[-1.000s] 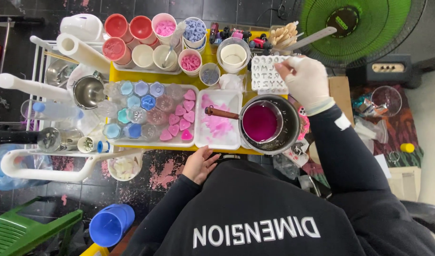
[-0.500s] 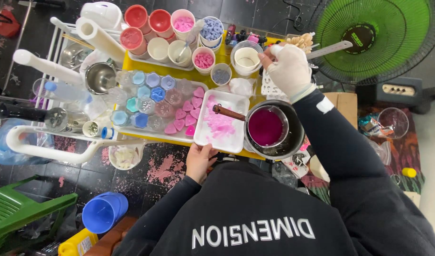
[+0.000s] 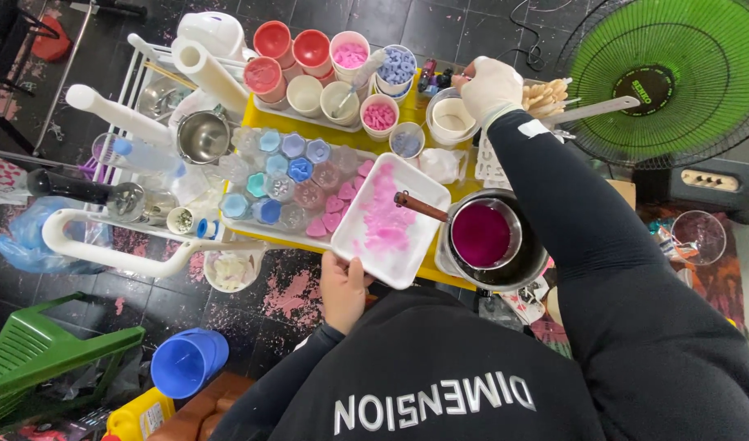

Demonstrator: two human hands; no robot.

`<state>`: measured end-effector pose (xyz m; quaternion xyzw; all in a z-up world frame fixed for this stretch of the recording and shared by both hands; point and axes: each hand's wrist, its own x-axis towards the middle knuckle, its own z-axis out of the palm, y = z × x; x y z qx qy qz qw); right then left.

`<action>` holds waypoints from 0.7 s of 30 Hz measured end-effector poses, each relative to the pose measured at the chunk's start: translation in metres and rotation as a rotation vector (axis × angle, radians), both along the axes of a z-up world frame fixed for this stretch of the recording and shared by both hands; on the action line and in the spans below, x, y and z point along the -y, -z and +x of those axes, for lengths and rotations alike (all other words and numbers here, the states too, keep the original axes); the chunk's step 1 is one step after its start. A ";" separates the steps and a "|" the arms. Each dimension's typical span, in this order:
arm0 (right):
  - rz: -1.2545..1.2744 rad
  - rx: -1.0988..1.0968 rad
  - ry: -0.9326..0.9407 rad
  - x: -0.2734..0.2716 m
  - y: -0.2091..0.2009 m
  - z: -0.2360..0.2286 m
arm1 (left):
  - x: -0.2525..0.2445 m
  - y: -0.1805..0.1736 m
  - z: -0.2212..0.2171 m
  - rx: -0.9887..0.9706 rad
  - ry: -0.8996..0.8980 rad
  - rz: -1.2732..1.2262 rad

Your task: Scraping pink wax flakes from a tray into a pot for candle making.

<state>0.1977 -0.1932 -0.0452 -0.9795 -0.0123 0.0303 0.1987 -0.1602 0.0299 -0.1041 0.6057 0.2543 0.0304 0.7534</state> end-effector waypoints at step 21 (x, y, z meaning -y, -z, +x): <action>0.197 -0.085 0.070 -0.018 0.012 0.014 | -0.081 -0.046 0.001 0.351 -0.363 0.261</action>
